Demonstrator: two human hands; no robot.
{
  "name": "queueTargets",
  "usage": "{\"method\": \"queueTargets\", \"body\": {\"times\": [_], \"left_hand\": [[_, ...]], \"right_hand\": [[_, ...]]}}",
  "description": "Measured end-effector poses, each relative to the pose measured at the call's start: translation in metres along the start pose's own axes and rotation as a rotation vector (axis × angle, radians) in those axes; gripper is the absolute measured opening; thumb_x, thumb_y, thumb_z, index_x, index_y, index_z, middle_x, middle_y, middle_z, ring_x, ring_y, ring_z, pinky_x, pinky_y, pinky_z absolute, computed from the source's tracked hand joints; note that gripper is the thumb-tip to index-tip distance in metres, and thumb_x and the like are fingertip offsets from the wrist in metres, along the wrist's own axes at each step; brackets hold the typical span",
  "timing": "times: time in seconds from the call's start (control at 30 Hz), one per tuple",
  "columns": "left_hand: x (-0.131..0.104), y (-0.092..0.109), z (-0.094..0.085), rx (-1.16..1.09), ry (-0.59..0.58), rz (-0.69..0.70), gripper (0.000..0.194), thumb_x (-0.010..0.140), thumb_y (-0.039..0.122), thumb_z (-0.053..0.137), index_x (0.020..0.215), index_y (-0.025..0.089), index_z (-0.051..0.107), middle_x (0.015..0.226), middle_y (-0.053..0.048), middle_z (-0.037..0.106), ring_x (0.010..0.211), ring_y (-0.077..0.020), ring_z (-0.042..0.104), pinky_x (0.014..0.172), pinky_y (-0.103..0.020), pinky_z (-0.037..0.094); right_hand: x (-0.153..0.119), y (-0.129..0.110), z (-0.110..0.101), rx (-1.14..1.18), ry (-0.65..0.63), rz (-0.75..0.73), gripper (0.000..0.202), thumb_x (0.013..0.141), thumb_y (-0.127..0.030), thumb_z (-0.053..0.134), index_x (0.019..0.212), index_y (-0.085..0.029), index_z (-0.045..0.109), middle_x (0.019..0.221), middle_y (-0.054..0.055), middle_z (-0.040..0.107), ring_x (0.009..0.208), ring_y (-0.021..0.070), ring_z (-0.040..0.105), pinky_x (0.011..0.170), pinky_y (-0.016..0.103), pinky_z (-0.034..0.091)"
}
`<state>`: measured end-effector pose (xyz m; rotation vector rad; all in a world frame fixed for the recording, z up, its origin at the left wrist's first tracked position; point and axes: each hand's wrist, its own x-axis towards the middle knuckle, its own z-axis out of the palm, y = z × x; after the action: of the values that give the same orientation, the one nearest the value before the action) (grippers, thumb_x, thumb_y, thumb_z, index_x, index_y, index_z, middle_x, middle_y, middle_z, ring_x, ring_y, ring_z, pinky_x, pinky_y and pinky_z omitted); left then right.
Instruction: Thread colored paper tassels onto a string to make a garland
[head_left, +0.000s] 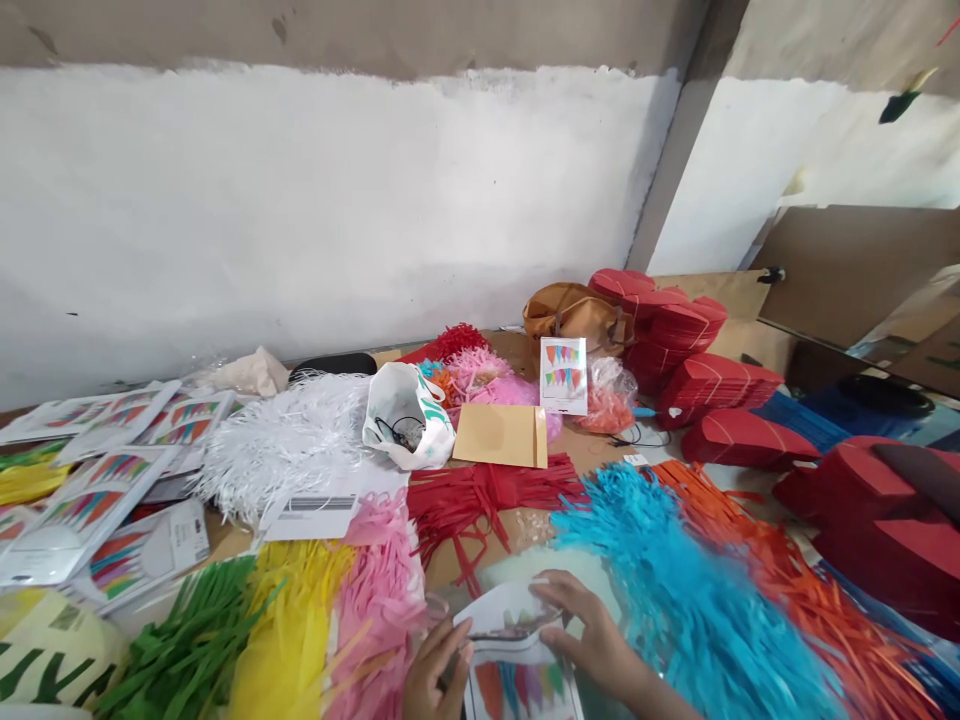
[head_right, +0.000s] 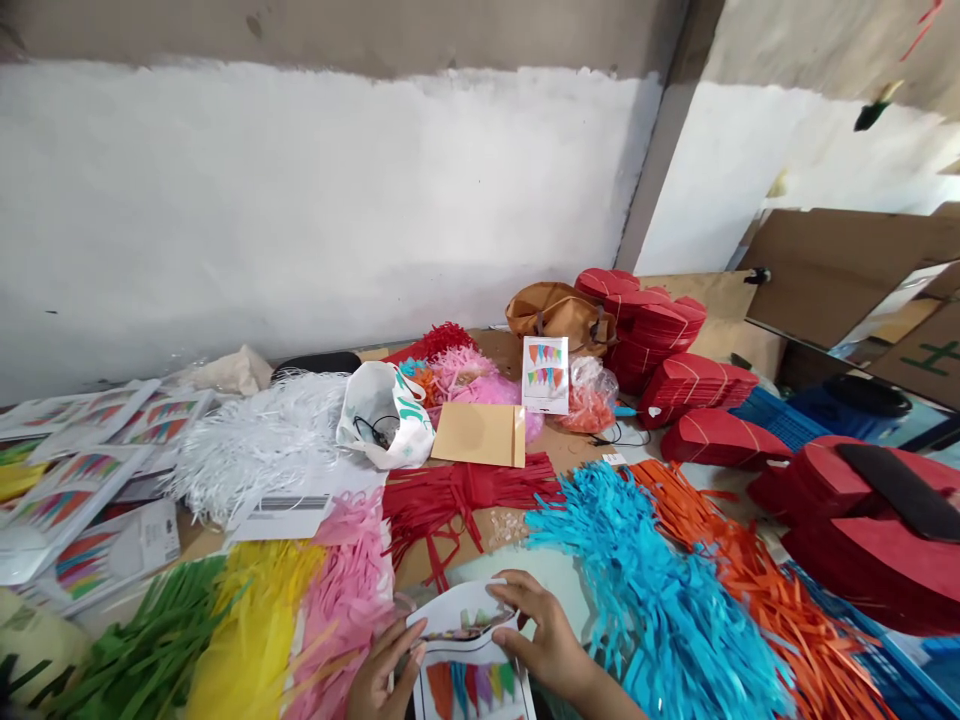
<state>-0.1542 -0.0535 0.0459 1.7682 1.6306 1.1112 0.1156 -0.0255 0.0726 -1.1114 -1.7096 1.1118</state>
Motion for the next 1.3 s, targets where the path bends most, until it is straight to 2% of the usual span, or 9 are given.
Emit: {"method": "queueTargets", "body": {"times": [0.17,0.27,0.47,0.6,0.73,0.8,0.93,1.13,1.3], "left_hand": [[-0.006,-0.007,0.012,-0.322,0.095,-0.199,0.045,0.078,0.052,0.066,0.111,0.021,0.069,0.107,-0.011,0.076,0.098,-0.0254,0.073,0.084,-0.034,0.060],[-0.007,-0.009,0.011,-0.379,0.060,-0.252,0.052,0.079,0.050,0.067,0.122,0.022,0.063,0.117,-0.011,0.072,0.106,-0.0245,0.070,0.089,-0.033,0.058],[-0.005,0.004,0.002,-0.278,0.024,-0.218,0.041,0.077,0.052,0.067,0.105,0.022,0.072,0.109,-0.010,0.075,0.101,-0.0257,0.071,0.087,-0.035,0.059],[-0.003,0.013,0.000,-0.245,0.005,-0.182,0.038,0.079,0.048,0.066,0.108,0.024,0.071,0.111,-0.010,0.074,0.103,-0.0249,0.070,0.089,-0.035,0.058],[0.000,0.018,-0.002,-0.186,-0.066,-0.165,0.037,0.082,0.048,0.063,0.111,0.025,0.069,0.114,-0.009,0.073,0.107,-0.0240,0.068,0.092,-0.036,0.057],[0.001,0.019,-0.003,-0.178,-0.088,-0.155,0.039,0.082,0.048,0.063,0.112,0.025,0.068,0.115,-0.009,0.072,0.107,-0.0239,0.068,0.092,-0.036,0.057],[0.001,0.017,-0.002,-0.164,-0.073,-0.125,0.038,0.082,0.048,0.064,0.111,0.024,0.069,0.112,-0.009,0.073,0.104,-0.0231,0.069,0.089,-0.034,0.058],[0.002,0.014,-0.003,-0.079,-0.047,-0.039,0.033,0.083,0.048,0.062,0.105,0.025,0.072,0.105,-0.009,0.075,0.099,-0.0220,0.071,0.087,-0.032,0.059],[0.005,0.016,-0.005,-0.060,-0.051,-0.003,0.030,0.084,0.046,0.062,0.103,0.025,0.073,0.104,-0.009,0.076,0.097,-0.0213,0.071,0.084,-0.031,0.059]], "right_hand": [[0.001,0.005,0.003,-0.004,0.081,0.121,0.078,0.078,-0.035,0.072,0.148,-0.030,0.037,0.115,0.008,0.063,0.095,0.0240,0.061,0.091,0.042,0.049],[0.004,0.002,0.005,0.032,0.059,0.158,0.067,0.075,-0.030,0.072,0.138,-0.029,0.049,0.114,0.007,0.061,0.097,0.0242,0.060,0.089,0.040,0.049],[0.007,0.000,0.007,0.156,0.080,0.137,0.038,0.070,-0.025,0.073,0.106,-0.023,0.060,0.103,0.005,0.060,0.093,0.0223,0.060,0.080,0.036,0.049],[0.014,-0.006,0.001,0.188,0.036,0.178,0.058,0.072,-0.029,0.072,0.126,-0.025,0.051,0.100,0.003,0.059,0.091,0.0207,0.060,0.078,0.033,0.049],[0.036,-0.024,-0.007,-0.063,-0.082,0.235,0.019,0.071,-0.025,0.072,0.088,-0.019,0.067,0.088,0.002,0.061,0.077,0.0163,0.059,0.067,0.026,0.044],[0.046,-0.032,-0.008,-0.216,-0.113,0.254,0.015,0.065,-0.020,0.075,0.077,-0.019,0.066,0.081,0.000,0.062,0.072,0.0144,0.057,0.063,0.023,0.040],[0.055,-0.038,-0.004,-0.484,-0.145,0.179,0.012,0.064,-0.017,0.072,0.075,-0.019,0.067,0.081,-0.001,0.064,0.071,0.0136,0.056,0.062,0.022,0.035],[0.056,-0.043,-0.008,-0.514,-0.268,0.113,0.014,0.070,-0.015,0.064,0.078,-0.022,0.073,0.078,-0.001,0.068,0.068,0.0125,0.058,0.060,0.021,0.034],[0.062,-0.048,-0.001,-0.721,-0.307,0.069,0.009,0.071,-0.021,0.064,0.070,-0.022,0.073,0.076,0.002,0.071,0.065,0.0151,0.059,0.057,0.025,0.029]]}}
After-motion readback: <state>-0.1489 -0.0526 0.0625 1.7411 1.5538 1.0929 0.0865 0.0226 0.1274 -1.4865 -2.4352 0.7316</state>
